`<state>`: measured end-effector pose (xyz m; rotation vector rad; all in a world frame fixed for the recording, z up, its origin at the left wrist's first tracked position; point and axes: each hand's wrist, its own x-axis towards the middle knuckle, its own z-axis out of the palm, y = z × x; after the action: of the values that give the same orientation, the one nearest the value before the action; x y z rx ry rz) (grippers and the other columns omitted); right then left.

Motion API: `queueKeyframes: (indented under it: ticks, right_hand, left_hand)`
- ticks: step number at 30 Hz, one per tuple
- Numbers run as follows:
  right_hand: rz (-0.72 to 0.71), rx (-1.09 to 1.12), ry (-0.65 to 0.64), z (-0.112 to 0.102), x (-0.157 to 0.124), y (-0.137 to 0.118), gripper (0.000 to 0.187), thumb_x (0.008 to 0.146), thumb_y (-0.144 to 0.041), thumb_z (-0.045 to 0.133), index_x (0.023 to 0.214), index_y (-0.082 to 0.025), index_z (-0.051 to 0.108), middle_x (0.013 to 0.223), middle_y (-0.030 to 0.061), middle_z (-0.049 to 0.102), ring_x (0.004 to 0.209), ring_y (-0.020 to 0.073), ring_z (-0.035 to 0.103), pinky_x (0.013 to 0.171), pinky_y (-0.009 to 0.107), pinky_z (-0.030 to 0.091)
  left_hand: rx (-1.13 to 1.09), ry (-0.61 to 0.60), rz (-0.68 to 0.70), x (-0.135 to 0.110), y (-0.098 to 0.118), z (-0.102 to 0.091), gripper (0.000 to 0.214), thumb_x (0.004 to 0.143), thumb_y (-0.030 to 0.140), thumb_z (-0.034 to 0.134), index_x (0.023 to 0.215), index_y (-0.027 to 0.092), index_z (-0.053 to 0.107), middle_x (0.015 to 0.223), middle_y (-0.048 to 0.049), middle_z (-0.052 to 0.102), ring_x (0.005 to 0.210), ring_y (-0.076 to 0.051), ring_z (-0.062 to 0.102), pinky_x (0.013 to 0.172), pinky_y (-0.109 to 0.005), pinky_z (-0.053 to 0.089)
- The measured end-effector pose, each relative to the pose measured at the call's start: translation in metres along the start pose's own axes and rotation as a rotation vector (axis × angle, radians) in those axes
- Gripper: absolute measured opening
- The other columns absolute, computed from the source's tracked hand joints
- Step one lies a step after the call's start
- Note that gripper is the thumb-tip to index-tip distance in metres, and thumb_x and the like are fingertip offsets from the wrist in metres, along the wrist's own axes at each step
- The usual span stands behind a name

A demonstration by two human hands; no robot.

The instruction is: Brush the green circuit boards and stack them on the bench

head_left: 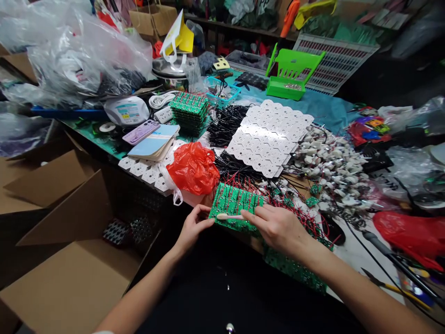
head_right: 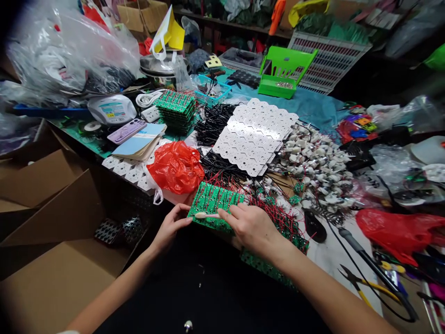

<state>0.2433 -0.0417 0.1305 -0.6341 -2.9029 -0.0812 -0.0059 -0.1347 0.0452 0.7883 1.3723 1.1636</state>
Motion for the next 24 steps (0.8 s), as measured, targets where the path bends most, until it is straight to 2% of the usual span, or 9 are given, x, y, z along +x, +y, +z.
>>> queueKeyframes:
  ticks: [4, 7, 9, 12, 15, 17, 21, 24]
  right_hand:
    - [0.150, -0.117, 0.015, 0.007, 0.016, 0.024, 0.033, 0.096, -0.011, 0.047, 0.120, -0.018, 0.068, 0.081, 0.0048, 0.065, 0.071, 0.0167, 0.051, 0.057, 0.031, 0.026]
    - [0.245, -0.160, 0.035, 0.001, 0.017, 0.033, 0.030, 0.097, -0.016, 0.047, 0.117, -0.020, 0.069, 0.077, 0.0042, 0.064, 0.067, 0.0163, 0.048, 0.056, 0.032, 0.022]
    - [0.202, -0.122, 0.053, -0.009, 0.010, 0.029, 0.030, 0.098, -0.018, 0.047, 0.117, -0.023, 0.069, 0.075, 0.0030, 0.063, 0.066, 0.0157, 0.048, 0.058, 0.032, 0.022]
    - [0.050, 0.008, 0.021, -0.019, -0.008, 0.014, 0.029, 0.099, -0.017, 0.046, 0.116, -0.024, 0.069, 0.074, 0.0015, 0.062, 0.067, 0.0146, 0.048, 0.061, 0.031, 0.026]
    - [0.001, 0.072, -0.030, -0.017, -0.018, 0.009, 0.030, 0.098, -0.015, 0.046, 0.115, -0.022, 0.069, 0.076, 0.0018, 0.063, 0.069, 0.0142, 0.049, 0.061, 0.030, 0.027]
    - [0.044, 0.056, -0.037, -0.010, -0.016, 0.016, 0.029, 0.099, -0.017, 0.047, 0.114, -0.024, 0.070, 0.076, 0.0016, 0.063, 0.068, 0.0141, 0.049, 0.060, 0.030, 0.026]
    - [0.218, -0.034, -0.034, 0.005, -0.002, 0.046, 0.027, 0.099, -0.025, 0.048, 0.113, -0.029, 0.071, 0.074, 0.0010, 0.062, 0.064, 0.0140, 0.047, 0.056, 0.031, 0.020]
    - [0.323, -0.070, -0.003, 0.004, 0.000, 0.060, 0.029, 0.099, -0.029, 0.047, 0.116, -0.029, 0.071, 0.075, 0.0016, 0.062, 0.062, 0.0140, 0.047, 0.054, 0.030, 0.018]
  left_hand:
    - [0.069, 0.046, 0.006, 0.000, 0.002, 0.004, 0.029, 0.071, 0.039, 0.077, 0.090, 0.020, 0.064, 0.081, 0.0009, 0.065, 0.076, -0.016, 0.056, 0.072, -0.028, 0.042]
    - [0.070, 0.068, 0.026, 0.000, 0.001, 0.006, 0.032, 0.071, 0.038, 0.078, 0.092, 0.020, 0.063, 0.085, -0.0002, 0.066, 0.079, -0.017, 0.058, 0.074, -0.029, 0.044]
    - [0.050, 0.090, 0.042, -0.001, -0.002, 0.008, 0.035, 0.070, 0.037, 0.079, 0.095, 0.021, 0.060, 0.089, -0.0005, 0.066, 0.082, -0.018, 0.059, 0.077, -0.029, 0.045]
    - [0.062, 0.126, 0.063, -0.002, -0.005, 0.011, 0.036, 0.070, 0.037, 0.080, 0.092, 0.021, 0.057, 0.086, 0.0013, 0.062, 0.079, -0.016, 0.057, 0.075, -0.028, 0.044]
    - [0.119, 0.148, 0.098, -0.001, -0.006, 0.014, 0.031, 0.072, 0.037, 0.079, 0.084, 0.021, 0.056, 0.081, 0.0024, 0.057, 0.075, -0.015, 0.053, 0.072, -0.027, 0.042]
    - [0.164, 0.147, 0.114, 0.000, -0.004, 0.013, 0.030, 0.072, 0.037, 0.078, 0.081, 0.021, 0.056, 0.082, 0.0018, 0.057, 0.075, -0.015, 0.052, 0.073, -0.027, 0.041]
    - [0.214, 0.130, 0.094, 0.004, 0.001, 0.009, 0.031, 0.069, 0.041, 0.079, 0.076, 0.020, 0.057, 0.079, 0.0010, 0.056, 0.075, -0.016, 0.051, 0.072, -0.028, 0.040]
    - [0.253, 0.114, 0.080, 0.006, 0.005, 0.007, 0.033, 0.067, 0.043, 0.078, 0.071, 0.020, 0.056, 0.074, 0.0016, 0.053, 0.072, -0.016, 0.048, 0.069, -0.028, 0.038]
